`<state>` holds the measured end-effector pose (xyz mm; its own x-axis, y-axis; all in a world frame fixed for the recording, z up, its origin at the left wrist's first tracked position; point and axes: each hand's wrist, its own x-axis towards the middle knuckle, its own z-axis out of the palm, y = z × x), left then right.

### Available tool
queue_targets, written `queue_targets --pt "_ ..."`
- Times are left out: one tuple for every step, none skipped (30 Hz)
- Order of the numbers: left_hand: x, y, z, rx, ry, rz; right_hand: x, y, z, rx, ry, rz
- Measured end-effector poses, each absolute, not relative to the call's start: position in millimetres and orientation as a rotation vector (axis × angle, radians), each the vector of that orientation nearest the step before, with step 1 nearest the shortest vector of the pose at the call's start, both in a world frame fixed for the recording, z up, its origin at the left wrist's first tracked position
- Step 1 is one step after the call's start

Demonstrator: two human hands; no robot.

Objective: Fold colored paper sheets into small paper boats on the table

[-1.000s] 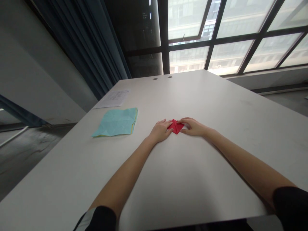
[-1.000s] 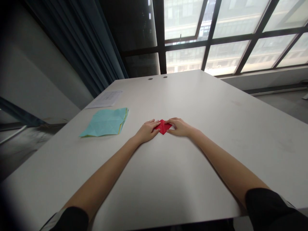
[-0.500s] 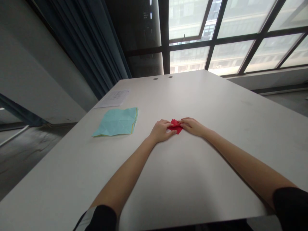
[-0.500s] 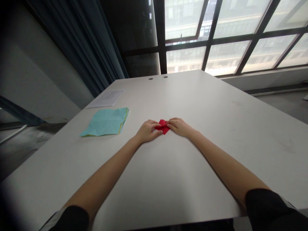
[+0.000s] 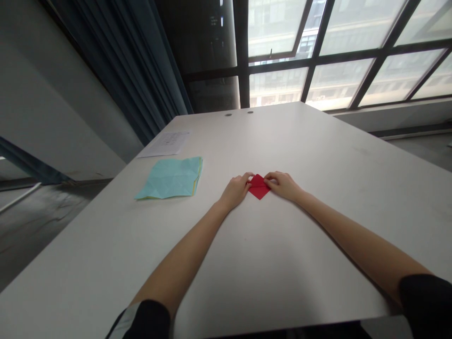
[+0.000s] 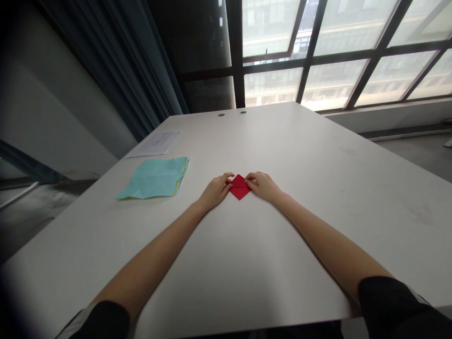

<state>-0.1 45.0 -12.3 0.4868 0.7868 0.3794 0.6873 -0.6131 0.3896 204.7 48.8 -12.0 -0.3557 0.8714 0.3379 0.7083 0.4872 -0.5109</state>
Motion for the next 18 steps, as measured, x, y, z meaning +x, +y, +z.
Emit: queue_targets --pt "-0.1 45.5 -12.8 2.557 1.265 0.785 204.1 48.5 -12.6 -1.304 -2.142 0.385" --pt "-0.1 46.1 -13.3 2.574 1.250 0.777 203.8 48.3 -13.2 -1.298 -2.125 0.396" --pt "-0.1 46.7 -13.8 2.592 1.232 0.772 203.6 48.3 -13.9 -1.278 -2.122 0.400" --pt "-0.1 47.3 -14.2 2.609 1.214 0.769 203.5 48.5 -14.7 -1.241 -2.135 0.389" --pt "0.1 47.7 -14.6 2.624 1.198 0.765 203.6 48.9 -15.5 -1.192 -2.168 0.363" --pt "0.3 48.0 -14.9 2.638 1.193 0.758 203.8 49.5 -16.5 -1.137 -2.215 0.326" --pt "0.6 48.0 -15.1 2.653 1.201 0.744 204.0 50.3 -17.6 -1.089 -2.260 0.286" --pt "0.9 47.9 -15.1 2.670 1.224 0.725 204.1 51.0 -18.7 -1.056 -2.296 0.252" --pt "1.3 47.6 -15.0 2.688 1.256 0.699 204.2 51.7 -19.8 -1.041 -2.316 0.225" --pt "1.6 47.1 -14.6 2.705 1.294 0.669 204.3 52.2 -20.9 -1.042 -2.321 0.203" --pt "1.9 46.4 -14.0 2.718 1.333 0.641 204.2 52.5 -21.7 -1.056 -2.317 0.186" --pt "2.2 45.7 -13.3 2.728 1.366 0.616 204.2 52.5 -22.2 -1.070 -2.309 0.170" --pt "2.5 45.0 -12.5 2.735 1.390 0.593 204.1 52.3 -22.4 -1.082 -2.306 0.157" --pt "2.8 44.2 -11.7 2.740 1.406 0.573 204.1 52.0 -22.4 -1.090 -2.309 0.146" --pt "3.0 43.5 -10.8 2.743 1.414 0.555 204.1 51.7 -22.1 -1.097 -2.316 0.140" --pt "3.2 42.8 -9.9 2.745 1.419 0.545 204.1 51.4 -21.8 -1.105 -2.324 0.138" --pt "3.2 42.2 -9.1 2.743 1.423 0.546 204.2 51.2 -21.5 -1.116 -2.327 0.139" --pt "3.1 41.6 -8.4 2.734 1.425 0.558 204.3 51.1 -21.4 -1.130 -2.324 0.142"
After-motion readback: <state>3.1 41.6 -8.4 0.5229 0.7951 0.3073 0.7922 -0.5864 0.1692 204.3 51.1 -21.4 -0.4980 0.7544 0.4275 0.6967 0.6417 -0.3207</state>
